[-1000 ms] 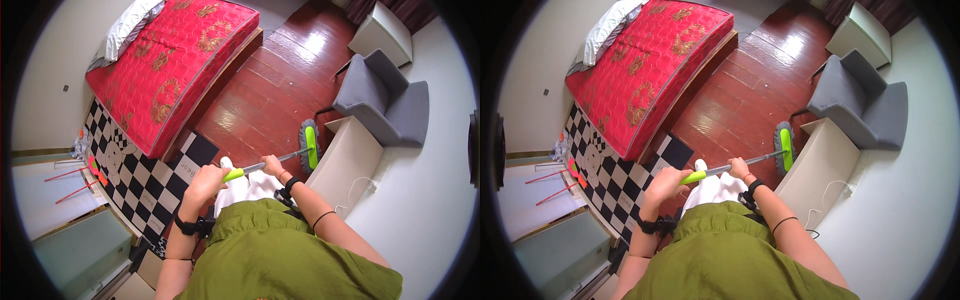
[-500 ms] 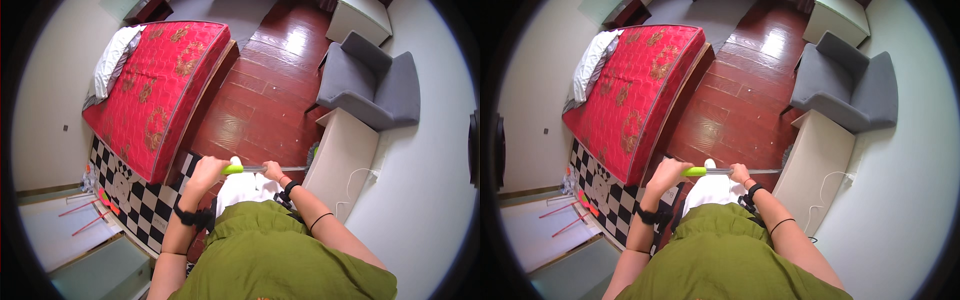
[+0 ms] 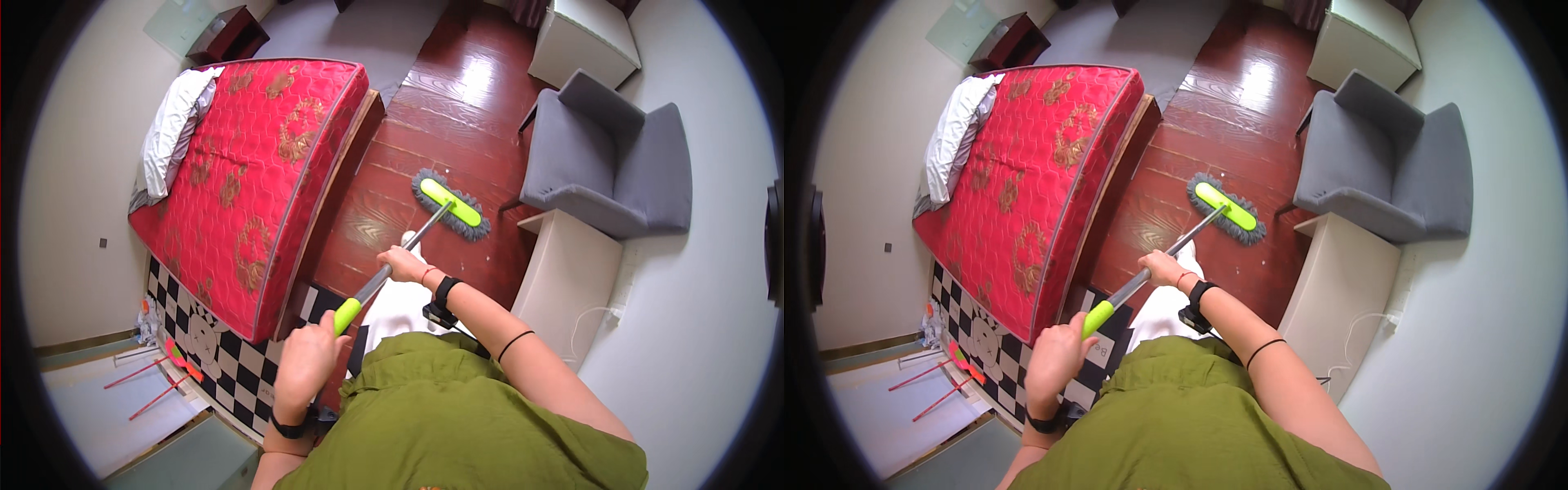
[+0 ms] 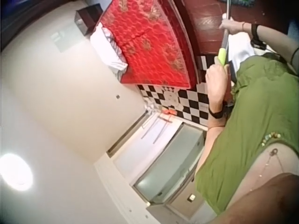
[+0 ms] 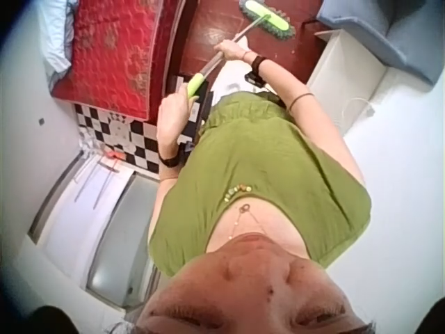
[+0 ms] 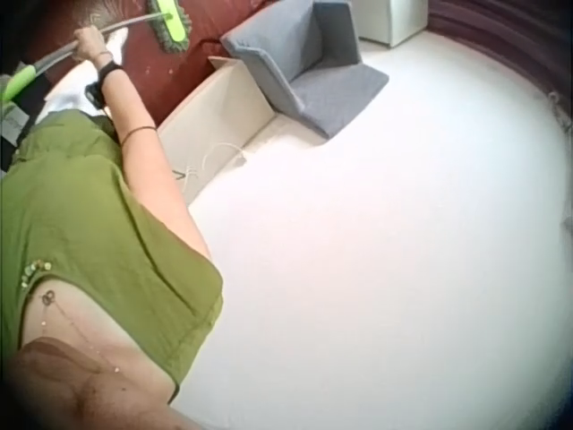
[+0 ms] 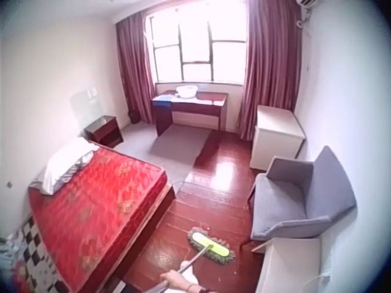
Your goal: The person is mopping the floor around a bed and a desk using a microfiber mop.
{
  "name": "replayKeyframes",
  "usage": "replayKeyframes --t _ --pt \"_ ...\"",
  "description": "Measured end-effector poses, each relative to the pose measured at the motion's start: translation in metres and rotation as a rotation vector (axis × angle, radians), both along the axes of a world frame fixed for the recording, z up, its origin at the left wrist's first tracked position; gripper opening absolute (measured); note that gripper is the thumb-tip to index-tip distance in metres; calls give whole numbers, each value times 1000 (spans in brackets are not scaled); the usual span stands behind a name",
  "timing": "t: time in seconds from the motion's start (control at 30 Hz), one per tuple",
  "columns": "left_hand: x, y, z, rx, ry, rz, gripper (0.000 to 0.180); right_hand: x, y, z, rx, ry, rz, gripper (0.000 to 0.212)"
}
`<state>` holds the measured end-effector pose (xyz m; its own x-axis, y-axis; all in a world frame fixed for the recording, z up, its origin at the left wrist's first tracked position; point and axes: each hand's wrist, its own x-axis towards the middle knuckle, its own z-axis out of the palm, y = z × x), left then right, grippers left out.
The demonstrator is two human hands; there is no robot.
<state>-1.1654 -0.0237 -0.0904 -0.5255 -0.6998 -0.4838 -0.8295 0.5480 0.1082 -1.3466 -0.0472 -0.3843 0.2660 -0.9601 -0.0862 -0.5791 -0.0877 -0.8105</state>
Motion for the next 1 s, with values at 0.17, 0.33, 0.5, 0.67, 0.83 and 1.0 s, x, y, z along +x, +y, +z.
replayKeyframes --t 0.17,0.33,0.5,0.67,0.83,1.0 --pt "-41 -65 -47 121 91 15 42 -58 -76 -19 99 269 25 24" --pt "-82 -129 -85 128 172 -21 48 -110 -126 -46 62 273 -176 17" --pt "-113 -184 -106 139 214 -89 49 -149 -155 -44 158 349 -255 11" --pt "-139 -230 -121 94 289 -191 46 -181 -159 -52 158 385 -418 11" --pt "-176 -267 -148 182 298 -205 47 -217 -151 -71 269 471 -559 14" --pt "-231 -292 -175 158 338 -251 43 -273 -149 -82 359 509 -527 9"
